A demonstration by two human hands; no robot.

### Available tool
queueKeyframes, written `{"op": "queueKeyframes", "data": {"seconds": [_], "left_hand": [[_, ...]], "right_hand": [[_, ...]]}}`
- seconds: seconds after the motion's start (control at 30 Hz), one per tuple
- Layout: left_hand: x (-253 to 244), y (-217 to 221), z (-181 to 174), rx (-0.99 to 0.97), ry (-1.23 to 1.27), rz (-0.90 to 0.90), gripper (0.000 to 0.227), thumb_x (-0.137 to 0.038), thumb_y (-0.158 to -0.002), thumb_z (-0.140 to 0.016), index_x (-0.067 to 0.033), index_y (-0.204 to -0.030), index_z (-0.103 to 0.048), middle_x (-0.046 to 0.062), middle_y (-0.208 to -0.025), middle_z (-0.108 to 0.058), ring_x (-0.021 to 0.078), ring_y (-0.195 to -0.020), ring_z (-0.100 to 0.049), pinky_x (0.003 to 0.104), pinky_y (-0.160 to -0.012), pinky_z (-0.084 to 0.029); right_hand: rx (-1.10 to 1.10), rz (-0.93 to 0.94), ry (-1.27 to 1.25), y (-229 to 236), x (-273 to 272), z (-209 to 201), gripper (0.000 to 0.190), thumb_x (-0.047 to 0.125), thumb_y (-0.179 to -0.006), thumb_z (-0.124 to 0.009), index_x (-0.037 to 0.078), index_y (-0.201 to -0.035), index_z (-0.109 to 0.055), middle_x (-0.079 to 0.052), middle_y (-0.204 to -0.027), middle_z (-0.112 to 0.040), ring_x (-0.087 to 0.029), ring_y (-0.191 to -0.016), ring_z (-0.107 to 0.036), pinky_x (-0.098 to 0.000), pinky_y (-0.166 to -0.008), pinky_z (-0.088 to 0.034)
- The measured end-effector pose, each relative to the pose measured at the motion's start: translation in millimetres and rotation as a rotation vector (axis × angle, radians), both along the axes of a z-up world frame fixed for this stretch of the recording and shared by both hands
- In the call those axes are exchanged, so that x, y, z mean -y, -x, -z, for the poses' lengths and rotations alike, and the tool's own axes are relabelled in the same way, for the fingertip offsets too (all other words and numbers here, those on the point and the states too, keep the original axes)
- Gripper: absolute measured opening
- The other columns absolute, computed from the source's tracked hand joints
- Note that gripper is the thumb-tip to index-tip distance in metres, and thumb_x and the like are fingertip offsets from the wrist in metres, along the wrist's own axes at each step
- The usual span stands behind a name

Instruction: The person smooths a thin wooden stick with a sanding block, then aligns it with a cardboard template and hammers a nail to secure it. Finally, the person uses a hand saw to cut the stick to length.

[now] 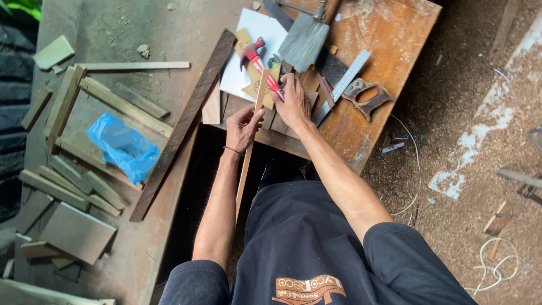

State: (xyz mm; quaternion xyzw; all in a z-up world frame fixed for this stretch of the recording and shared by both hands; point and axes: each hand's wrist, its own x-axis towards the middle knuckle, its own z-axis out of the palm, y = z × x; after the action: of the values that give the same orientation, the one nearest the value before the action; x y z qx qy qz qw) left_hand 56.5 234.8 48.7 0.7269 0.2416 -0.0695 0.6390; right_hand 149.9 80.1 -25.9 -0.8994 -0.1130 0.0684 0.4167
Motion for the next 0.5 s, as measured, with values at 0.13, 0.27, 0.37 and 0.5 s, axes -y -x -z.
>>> {"op": "queueKeyframes", "data": {"seconds": [0.13, 0.27, 0.37, 0.5], "left_hand": [[16, -22, -8, -0.011, -0.01, 0.064, 0.033, -0.032, -0.096, -0.072, -0.0052, -0.116, -0.075, 0.001, -0.071, -0.069, 0.0062, -0.061, -0.064, 0.023, -0.052, -0.053], [42, -32, -7, -0.02, 0.033, 0.163, 0.032, -0.034, -0.099, -0.069, -0.0046, -0.107, -0.075, -0.001, -0.067, -0.064, 0.0049, -0.059, -0.061, 0.023, -0.05, -0.05], [63, -37, 0, -0.005, 0.049, 0.258, 0.031, -0.035, -0.099, -0.069, -0.0044, -0.102, -0.075, -0.002, -0.063, -0.06, 0.0047, -0.056, -0.058, 0.023, -0.048, -0.047], [84, -46, 13, -0.028, 0.126, 0.345, 0.033, -0.037, -0.101, -0.069, -0.0037, -0.098, -0.074, -0.002, -0.063, -0.054, 0.0048, -0.053, -0.051, 0.024, -0.048, -0.045]], "right_hand": [[-0.045, 0.082, -0.061, -26, 39, 16, 0.011, 0.01, -0.096, -0.072, 0.007, -0.095, -0.062, -0.008, -0.092, -0.066, -0.019, -0.081, -0.066, -0.0357, -0.071, -0.056], [0.071, 0.212, 0.013, -29, 125, 24, 0.01, 0.003, -0.096, -0.069, 0.008, -0.089, -0.064, -0.005, -0.086, -0.068, -0.016, -0.078, -0.066, -0.033, -0.069, -0.055], [0.157, 0.323, 0.066, -20, 169, 23, 0.01, 0.001, -0.093, -0.07, 0.006, -0.09, -0.062, -0.008, -0.082, -0.067, -0.018, -0.074, -0.065, -0.0367, -0.07, -0.052], [-0.075, 0.493, 0.022, -16, 188, 30, 0.01, 0.011, -0.099, -0.07, 0.006, -0.105, -0.063, -0.007, -0.078, -0.069, -0.019, -0.07, -0.065, -0.0388, -0.073, -0.05]]}}
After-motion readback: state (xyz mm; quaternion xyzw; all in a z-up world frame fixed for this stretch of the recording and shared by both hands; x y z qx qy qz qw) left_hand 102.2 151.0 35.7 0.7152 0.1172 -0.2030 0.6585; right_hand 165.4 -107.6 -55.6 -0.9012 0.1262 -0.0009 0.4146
